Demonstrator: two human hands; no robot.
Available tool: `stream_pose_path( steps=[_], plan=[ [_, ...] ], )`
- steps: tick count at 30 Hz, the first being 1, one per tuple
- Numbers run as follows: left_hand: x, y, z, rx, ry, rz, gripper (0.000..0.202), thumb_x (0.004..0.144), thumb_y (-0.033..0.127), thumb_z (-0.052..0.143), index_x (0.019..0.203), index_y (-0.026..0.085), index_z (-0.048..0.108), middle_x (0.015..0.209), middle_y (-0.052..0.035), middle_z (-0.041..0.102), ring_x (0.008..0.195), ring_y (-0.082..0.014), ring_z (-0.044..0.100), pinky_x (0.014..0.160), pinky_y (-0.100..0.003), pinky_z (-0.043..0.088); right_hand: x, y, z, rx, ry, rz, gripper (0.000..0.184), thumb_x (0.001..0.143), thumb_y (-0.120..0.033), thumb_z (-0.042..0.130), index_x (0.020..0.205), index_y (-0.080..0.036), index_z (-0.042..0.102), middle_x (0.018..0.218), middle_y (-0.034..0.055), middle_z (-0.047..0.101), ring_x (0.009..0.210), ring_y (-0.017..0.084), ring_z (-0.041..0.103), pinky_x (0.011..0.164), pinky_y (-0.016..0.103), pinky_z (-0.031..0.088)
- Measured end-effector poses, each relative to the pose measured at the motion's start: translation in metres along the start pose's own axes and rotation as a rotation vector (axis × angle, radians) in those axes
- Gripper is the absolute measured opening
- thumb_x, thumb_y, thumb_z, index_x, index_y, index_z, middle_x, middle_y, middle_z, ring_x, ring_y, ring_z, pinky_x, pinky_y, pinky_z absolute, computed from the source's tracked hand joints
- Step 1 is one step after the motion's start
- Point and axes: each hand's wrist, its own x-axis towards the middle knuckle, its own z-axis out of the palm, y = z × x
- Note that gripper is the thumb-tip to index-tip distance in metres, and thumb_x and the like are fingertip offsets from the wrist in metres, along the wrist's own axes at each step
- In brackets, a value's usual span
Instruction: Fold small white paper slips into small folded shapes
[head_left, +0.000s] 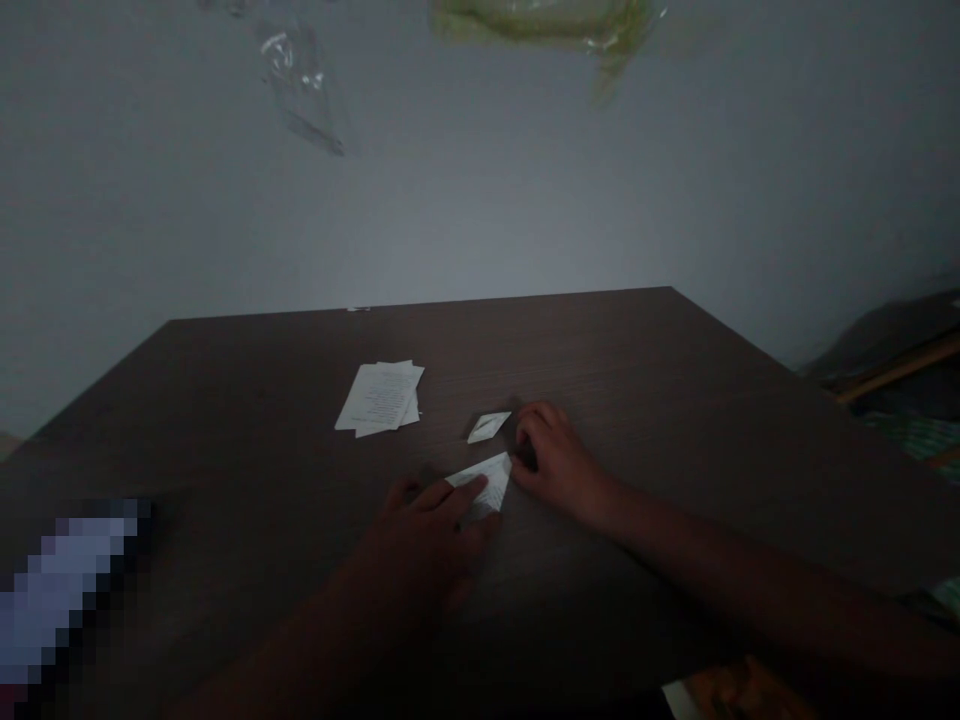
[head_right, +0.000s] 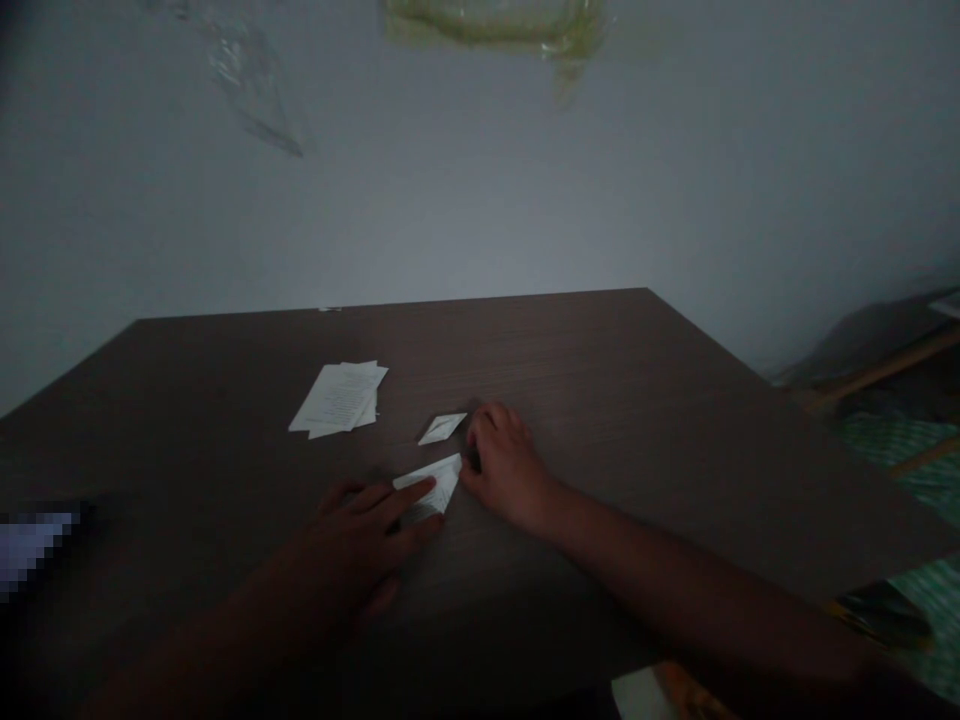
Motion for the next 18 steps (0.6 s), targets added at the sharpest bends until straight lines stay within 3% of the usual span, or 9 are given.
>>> stream_pose_path(
  steps=[3, 5, 8, 10, 14, 18],
  plan=[
    [0.000, -0.005, 0.000, -0.053, 0.028, 0.024, 0.073, 0.093, 0.012, 0.085, 0.162, 0.032, 0.071, 0.183, -0.0182, 0.060, 0.152, -0.0451, 0.068, 0.126, -0.074, 0.052, -0.007, -0.005, -0.002, -0.006, 0.045, -0.059, 0.023, 0.092, -0.008, 0.069, 0.106, -0.025, 0.062, 0.131, 0.0154, 0.071, 0.127, 0.037, 0.067, 0.109, 0.057, 0.059],
    [0.000, -0.012, -0.002, -0.093, 0.040, 0.040, 0.071, 0.094, 0.009, 0.083, 0.160, 0.033, 0.073, 0.183, -0.0146, 0.060, 0.154, -0.0434, 0.068, 0.129, -0.072, 0.052, -0.013, -0.008, -0.004, 0.016, 0.029, -0.174, 0.026, 0.094, -0.004, 0.065, 0.111, -0.025, 0.065, 0.133, 0.0149, 0.073, 0.129, 0.035, 0.069, 0.111, 0.055, 0.059],
    [0.003, -0.023, -0.007, -0.167, 0.047, 0.047, 0.063, 0.097, 0.002, 0.073, 0.151, 0.035, 0.080, 0.177, -0.0062, 0.069, 0.151, -0.0368, 0.073, 0.130, -0.063, 0.054, -0.019, -0.010, -0.007, 0.036, -0.126, -0.403, 0.033, 0.096, -0.001, 0.063, 0.118, -0.024, 0.071, 0.128, 0.0115, 0.079, 0.123, 0.030, 0.073, 0.109, 0.049, 0.062],
    [0.004, -0.029, -0.007, -0.205, 0.061, 0.030, 0.057, 0.100, 0.001, 0.068, 0.145, 0.032, 0.082, 0.170, -0.0036, 0.075, 0.150, -0.0327, 0.075, 0.130, -0.055, 0.056, -0.021, -0.010, -0.009, -0.007, -0.207, -0.483, 0.037, 0.096, 0.000, 0.064, 0.122, -0.023, 0.075, 0.125, 0.0102, 0.082, 0.118, 0.029, 0.075, 0.110, 0.048, 0.062],
    [0.005, -0.039, 0.007, -0.206, 0.121, 0.012, 0.040, 0.100, 0.014, 0.079, 0.139, 0.026, 0.081, 0.164, -0.0090, 0.079, 0.148, -0.0337, 0.076, 0.127, -0.055, 0.058, -0.025, -0.012, -0.013, -0.091, -0.264, -0.508, 0.040, 0.096, -0.001, 0.068, 0.129, -0.021, 0.080, 0.127, 0.0107, 0.084, 0.119, 0.030, 0.076, 0.117, 0.051, 0.060],
    [0.006, -0.045, 0.023, -0.194, 0.155, -0.001, 0.035, 0.102, 0.011, 0.076, 0.133, 0.026, 0.082, 0.157, -0.0083, 0.082, 0.145, -0.0341, 0.075, 0.128, -0.060, 0.055, -0.031, -0.018, -0.017, -0.109, -0.286, -0.505, 0.046, 0.098, -0.002, 0.070, 0.140, -0.019, 0.080, 0.133, 0.0115, 0.084, 0.119, 0.030, 0.077, 0.117, 0.050, 0.061]
  ],
)
